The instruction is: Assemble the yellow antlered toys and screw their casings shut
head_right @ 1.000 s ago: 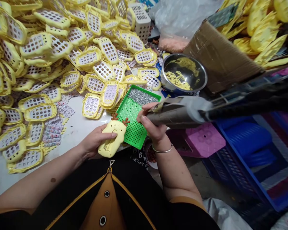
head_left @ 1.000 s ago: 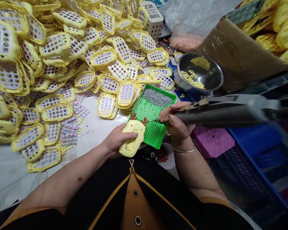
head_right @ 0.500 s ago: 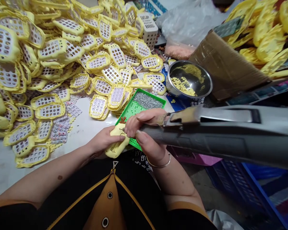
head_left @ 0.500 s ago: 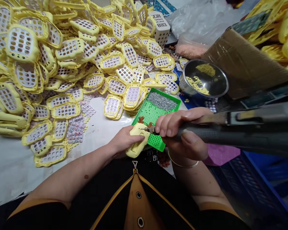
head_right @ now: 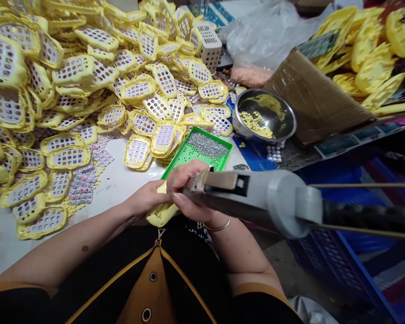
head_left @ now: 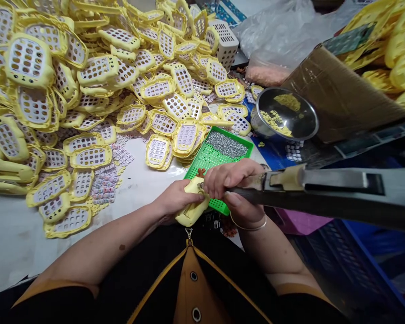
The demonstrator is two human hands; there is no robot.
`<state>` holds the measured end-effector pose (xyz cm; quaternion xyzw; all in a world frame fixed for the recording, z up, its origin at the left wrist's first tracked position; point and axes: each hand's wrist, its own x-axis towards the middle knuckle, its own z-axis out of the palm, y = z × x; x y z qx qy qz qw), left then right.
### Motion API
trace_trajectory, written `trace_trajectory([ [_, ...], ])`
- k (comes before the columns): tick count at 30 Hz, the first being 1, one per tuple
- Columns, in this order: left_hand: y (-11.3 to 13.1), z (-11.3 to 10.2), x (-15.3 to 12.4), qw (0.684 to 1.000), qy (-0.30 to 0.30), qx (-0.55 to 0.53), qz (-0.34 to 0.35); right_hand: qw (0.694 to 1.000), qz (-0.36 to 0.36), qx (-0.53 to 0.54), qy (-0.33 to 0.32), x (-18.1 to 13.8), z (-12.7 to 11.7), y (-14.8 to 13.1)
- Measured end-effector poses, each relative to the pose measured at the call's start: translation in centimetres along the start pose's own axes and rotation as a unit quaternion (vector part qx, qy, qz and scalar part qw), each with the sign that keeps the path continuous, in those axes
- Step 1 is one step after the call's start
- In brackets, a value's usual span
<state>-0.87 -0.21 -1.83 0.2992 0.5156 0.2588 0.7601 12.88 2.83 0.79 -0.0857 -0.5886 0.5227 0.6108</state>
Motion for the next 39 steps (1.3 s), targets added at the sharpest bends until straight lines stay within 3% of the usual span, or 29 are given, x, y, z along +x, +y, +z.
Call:
trace_trajectory([
  [8, -0.1, 0.0, 0.2, 1.000, 0.009, 0.014, 0.011, 1.000, -0.001, -0.020, 0.018, -0.5, -0.1, -1.7],
  [11, 0.0, 0.0, 0.3, 1.000, 0.024, -0.007, 0.003, 0.996, -0.046, -0.063, 0.048, -0.5, -1.3, -2.6],
  [14, 0.3, 0.2, 0.2, 0.998, 0.038, -0.046, -0.014, 0.986, -0.070, -0.121, 0.093, -0.9, -3.6, -1.8],
  [20, 0.5, 0.7, -0.1, 0.993, 0.047, -0.106, -0.004, 0.969, -0.005, -0.193, 0.154, -2.6, -6.7, 1.2],
  [28, 0.7, 0.6, -0.2, 0.986, 0.044, -0.163, 0.001, 0.976, 0.007, -0.159, 0.150, -2.9, -7.3, 2.3],
  [34, 0.5, 0.3, 0.0, 0.972, 0.045, -0.219, 0.072, 0.976, 0.010, -0.163, 0.141, -2.8, -7.2, 2.4],
  [39, 0.5, 0.2, -0.3, 0.957, 0.085, -0.258, 0.105, 0.972, 0.001, -0.191, 0.141, -2.7, -7.0, 2.4],
])
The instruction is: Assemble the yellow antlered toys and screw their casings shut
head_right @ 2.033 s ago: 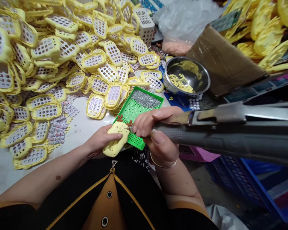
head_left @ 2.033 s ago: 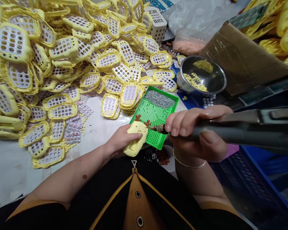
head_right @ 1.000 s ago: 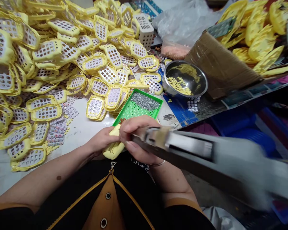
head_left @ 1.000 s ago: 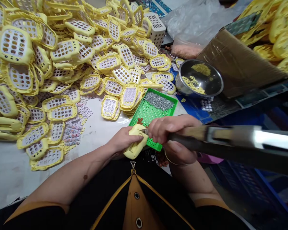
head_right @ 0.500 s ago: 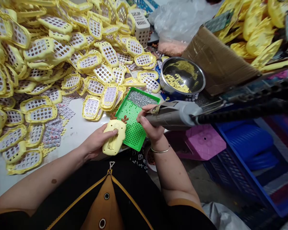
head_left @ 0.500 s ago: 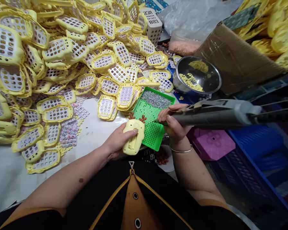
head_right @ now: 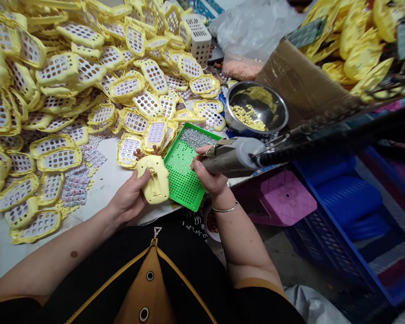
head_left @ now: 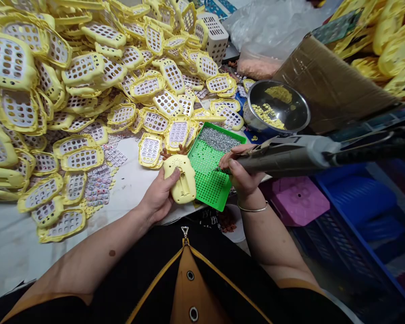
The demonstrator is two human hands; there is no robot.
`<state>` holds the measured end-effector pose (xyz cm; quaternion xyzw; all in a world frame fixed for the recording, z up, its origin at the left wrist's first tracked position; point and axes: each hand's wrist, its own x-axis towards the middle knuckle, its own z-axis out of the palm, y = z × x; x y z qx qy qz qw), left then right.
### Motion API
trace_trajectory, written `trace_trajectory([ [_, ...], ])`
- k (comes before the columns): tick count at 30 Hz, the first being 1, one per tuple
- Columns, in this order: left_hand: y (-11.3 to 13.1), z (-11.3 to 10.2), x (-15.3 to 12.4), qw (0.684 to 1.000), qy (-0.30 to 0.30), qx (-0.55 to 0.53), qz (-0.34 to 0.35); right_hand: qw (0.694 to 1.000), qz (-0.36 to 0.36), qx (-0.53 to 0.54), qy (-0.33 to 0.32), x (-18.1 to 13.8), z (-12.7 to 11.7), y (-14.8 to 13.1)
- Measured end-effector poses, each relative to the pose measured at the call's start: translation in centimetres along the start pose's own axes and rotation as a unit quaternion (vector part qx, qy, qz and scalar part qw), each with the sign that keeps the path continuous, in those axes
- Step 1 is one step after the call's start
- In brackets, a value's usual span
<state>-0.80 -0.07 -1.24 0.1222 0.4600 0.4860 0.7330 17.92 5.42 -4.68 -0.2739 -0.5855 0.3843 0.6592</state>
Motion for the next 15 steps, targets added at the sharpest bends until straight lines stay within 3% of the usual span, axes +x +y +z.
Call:
trace_trajectory([
  [7, 0.2, 0.3, -0.6, 0.999, 0.033, -0.014, 0.010, 1.000, -0.016, 0.007, 0.006, -0.1, 0.3, -0.4],
  [11, -0.1, 0.5, -0.6, 0.999, 0.043, -0.025, 0.020, 0.997, -0.040, 0.060, 0.039, -0.3, 1.7, -3.6],
  [15, -0.3, 0.7, -0.5, 0.998, 0.040, -0.032, 0.033, 0.990, -0.041, 0.132, -0.019, -0.9, 3.4, -7.4],
])
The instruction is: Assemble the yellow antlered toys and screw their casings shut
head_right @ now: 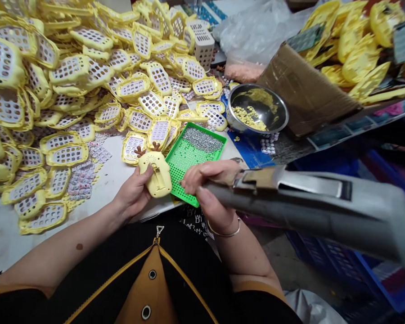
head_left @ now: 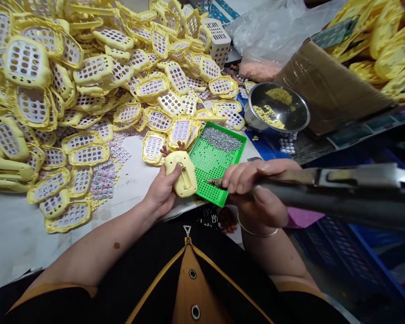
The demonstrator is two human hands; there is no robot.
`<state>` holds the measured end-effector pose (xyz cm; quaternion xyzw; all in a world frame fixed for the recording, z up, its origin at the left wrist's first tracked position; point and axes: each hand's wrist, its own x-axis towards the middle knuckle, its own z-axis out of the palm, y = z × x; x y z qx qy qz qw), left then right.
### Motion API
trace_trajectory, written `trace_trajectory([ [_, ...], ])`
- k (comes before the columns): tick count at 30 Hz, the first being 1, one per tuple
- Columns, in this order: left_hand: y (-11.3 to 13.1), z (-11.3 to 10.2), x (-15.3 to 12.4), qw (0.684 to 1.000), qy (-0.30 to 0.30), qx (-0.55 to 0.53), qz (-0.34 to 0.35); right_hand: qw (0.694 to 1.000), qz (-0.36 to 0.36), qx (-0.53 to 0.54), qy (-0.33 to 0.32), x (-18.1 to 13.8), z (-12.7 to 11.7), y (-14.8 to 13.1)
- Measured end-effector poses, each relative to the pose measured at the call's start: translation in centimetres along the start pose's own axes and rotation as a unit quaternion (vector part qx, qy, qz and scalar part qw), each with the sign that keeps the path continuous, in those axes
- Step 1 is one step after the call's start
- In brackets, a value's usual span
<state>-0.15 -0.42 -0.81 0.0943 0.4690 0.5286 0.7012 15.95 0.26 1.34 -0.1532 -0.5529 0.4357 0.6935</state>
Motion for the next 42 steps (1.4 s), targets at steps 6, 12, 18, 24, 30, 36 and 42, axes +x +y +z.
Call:
trace_trajectory([
  [6, -0.1, 0.0, -0.1, 1.000, -0.005, 0.004, 0.006, 0.999, 0.033, 0.008, -0.030, -1.0, 1.2, -0.9],
  [12, 0.0, 0.1, -0.1, 1.000, -0.014, 0.004, 0.006, 0.997, 0.073, 0.014, -0.026, -1.2, 1.3, 0.1],
  [18, -0.2, 0.3, 0.1, 1.000, 0.002, 0.009, 0.006, 0.994, 0.071, 0.036, -0.073, -0.8, 1.8, 0.3],
  [24, -0.2, 0.3, 0.3, 1.000, 0.002, 0.024, 0.010, 0.990, 0.093, 0.048, -0.093, -0.8, 1.8, 0.7],
  [30, 0.0, 0.2, 0.4, 0.999, -0.007, 0.033, 0.013, 0.989, 0.064, 0.036, -0.126, -0.5, 1.8, -0.8],
  [36, 0.0, 0.1, 0.3, 1.000, 0.013, 0.015, 0.007, 0.998, 0.024, -0.037, -0.049, 0.0, -1.4, 1.6],
  [42, 0.1, 0.2, 0.2, 1.000, 0.006, 0.006, 0.002, 0.996, 0.047, -0.081, -0.008, -0.7, -3.8, 5.7],
])
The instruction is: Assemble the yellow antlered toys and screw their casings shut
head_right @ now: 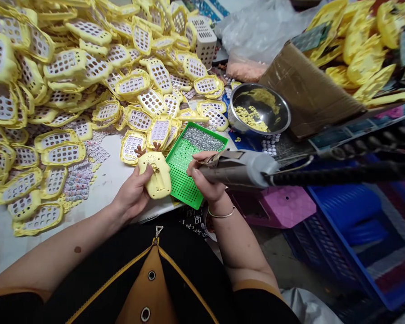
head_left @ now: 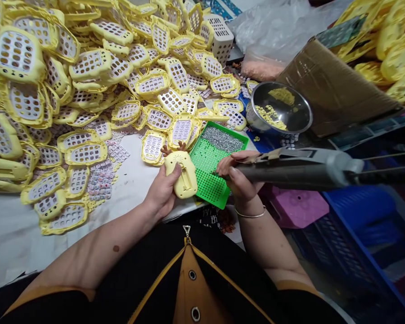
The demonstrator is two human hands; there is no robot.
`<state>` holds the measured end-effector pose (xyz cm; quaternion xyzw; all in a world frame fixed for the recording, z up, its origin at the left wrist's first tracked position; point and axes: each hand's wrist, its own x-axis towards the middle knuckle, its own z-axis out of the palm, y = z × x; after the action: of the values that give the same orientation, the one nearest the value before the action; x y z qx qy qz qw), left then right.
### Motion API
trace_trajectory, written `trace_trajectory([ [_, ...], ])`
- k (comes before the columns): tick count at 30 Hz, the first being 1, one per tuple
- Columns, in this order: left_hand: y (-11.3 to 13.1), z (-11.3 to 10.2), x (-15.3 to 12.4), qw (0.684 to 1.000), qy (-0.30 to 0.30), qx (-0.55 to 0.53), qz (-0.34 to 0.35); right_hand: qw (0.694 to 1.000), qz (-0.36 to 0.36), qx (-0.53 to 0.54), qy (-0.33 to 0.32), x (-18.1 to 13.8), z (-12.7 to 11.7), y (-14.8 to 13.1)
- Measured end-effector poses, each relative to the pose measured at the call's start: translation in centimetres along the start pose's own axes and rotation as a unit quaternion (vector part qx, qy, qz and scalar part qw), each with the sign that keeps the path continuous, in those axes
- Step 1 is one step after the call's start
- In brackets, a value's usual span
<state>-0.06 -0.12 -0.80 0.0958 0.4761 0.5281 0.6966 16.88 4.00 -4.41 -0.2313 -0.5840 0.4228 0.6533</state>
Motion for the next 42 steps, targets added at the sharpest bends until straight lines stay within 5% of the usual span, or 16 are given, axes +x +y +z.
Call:
trace_trajectory([
  [13, 0.0, -0.2, 0.2, 1.000, 0.000, -0.020, -0.012, 1.000, -0.001, -0.009, -0.012, 0.2, 0.0, 0.8],
  [20, -0.4, -0.2, 0.2, 0.999, 0.007, -0.034, 0.014, 0.999, -0.020, 0.030, 0.031, 0.3, 2.7, -5.2],
  [25, -0.8, 0.0, 0.0, 0.999, 0.014, -0.031, 0.031, 0.996, 0.007, 0.088, -0.026, -0.8, 4.7, -8.3],
  [42, -1.3, 0.3, 0.1, 0.998, 0.034, -0.033, 0.045, 0.984, 0.044, 0.127, -0.115, -1.1, 7.0, -6.6],
])
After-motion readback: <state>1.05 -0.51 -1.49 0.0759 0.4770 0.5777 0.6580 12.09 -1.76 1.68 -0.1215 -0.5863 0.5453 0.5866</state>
